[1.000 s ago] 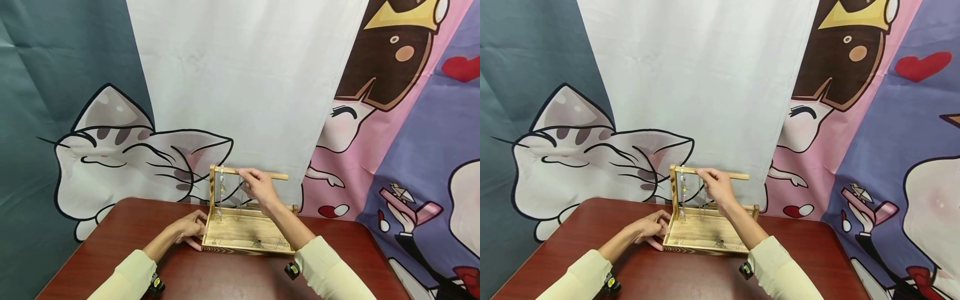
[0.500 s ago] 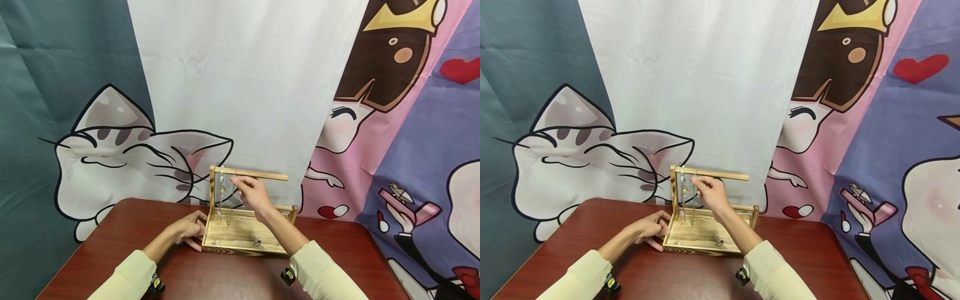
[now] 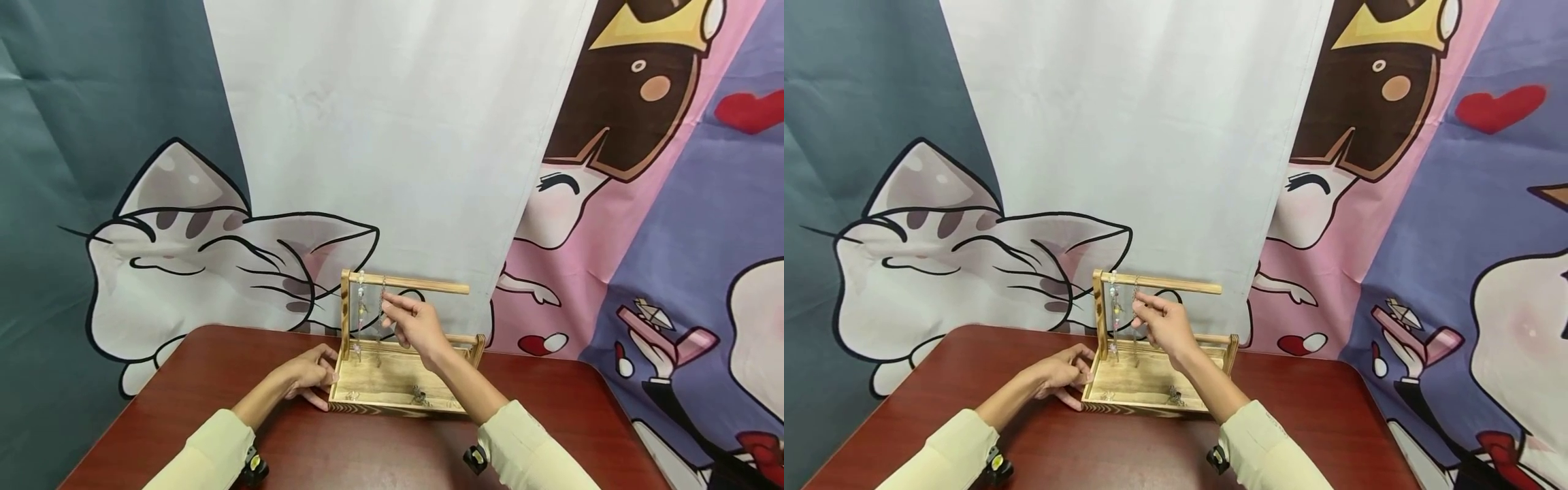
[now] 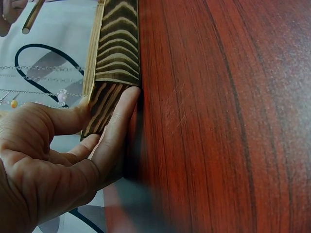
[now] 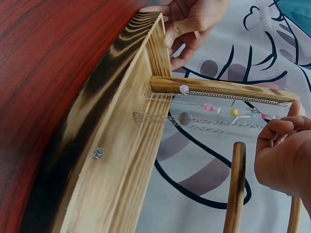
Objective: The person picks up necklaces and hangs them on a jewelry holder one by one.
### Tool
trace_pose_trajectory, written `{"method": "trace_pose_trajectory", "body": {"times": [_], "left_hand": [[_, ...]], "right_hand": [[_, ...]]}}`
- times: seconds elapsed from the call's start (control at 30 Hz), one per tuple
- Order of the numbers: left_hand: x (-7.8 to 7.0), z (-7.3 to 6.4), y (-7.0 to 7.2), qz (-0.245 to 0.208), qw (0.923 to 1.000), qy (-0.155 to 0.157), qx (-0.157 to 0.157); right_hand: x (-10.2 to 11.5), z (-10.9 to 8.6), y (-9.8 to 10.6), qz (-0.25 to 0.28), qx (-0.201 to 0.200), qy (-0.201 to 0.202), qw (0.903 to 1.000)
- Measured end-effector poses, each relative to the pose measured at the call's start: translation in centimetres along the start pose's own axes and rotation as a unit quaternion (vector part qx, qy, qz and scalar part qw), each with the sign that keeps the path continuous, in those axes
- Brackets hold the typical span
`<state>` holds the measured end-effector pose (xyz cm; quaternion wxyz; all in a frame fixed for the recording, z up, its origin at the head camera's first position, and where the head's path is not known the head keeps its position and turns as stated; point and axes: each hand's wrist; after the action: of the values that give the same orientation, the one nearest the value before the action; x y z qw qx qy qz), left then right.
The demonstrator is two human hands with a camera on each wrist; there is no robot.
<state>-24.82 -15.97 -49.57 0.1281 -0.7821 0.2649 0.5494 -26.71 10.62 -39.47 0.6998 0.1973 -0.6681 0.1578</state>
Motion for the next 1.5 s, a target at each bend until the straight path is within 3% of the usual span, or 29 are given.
{"method": "trace_pose_trajectory", "body": {"times": [0.4, 1.0, 1.5], "left_hand": [[0.1, 0.0, -0.1, 0.002, 1.0000, -0.003, -0.003], [0.2, 0.0, 0.0, -0.003, 1.0000, -0.004, 0.005], [0.0, 0.0, 0.0, -0.004, 1.0000, -0.001, 0.001]], "right_hand": [[-1.0, -0.5, 0.2, 0.013, 0.008, 0.006, 0.9999], [-2.9, -1.7, 0.6, 0.039, 0.086, 0.002, 0.9955], [-5.8, -2.9, 1.3, -0.024, 0.148, -0.041, 0.9879]]}}
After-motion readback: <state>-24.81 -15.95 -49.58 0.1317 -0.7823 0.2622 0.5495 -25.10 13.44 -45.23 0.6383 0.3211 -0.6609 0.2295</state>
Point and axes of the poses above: each hand's wrist, its own z-axis towards the middle knuckle, its own y-axis out of the back of the hand, x = y × z, and after that the axes turned 14 degrees about x, right-handed
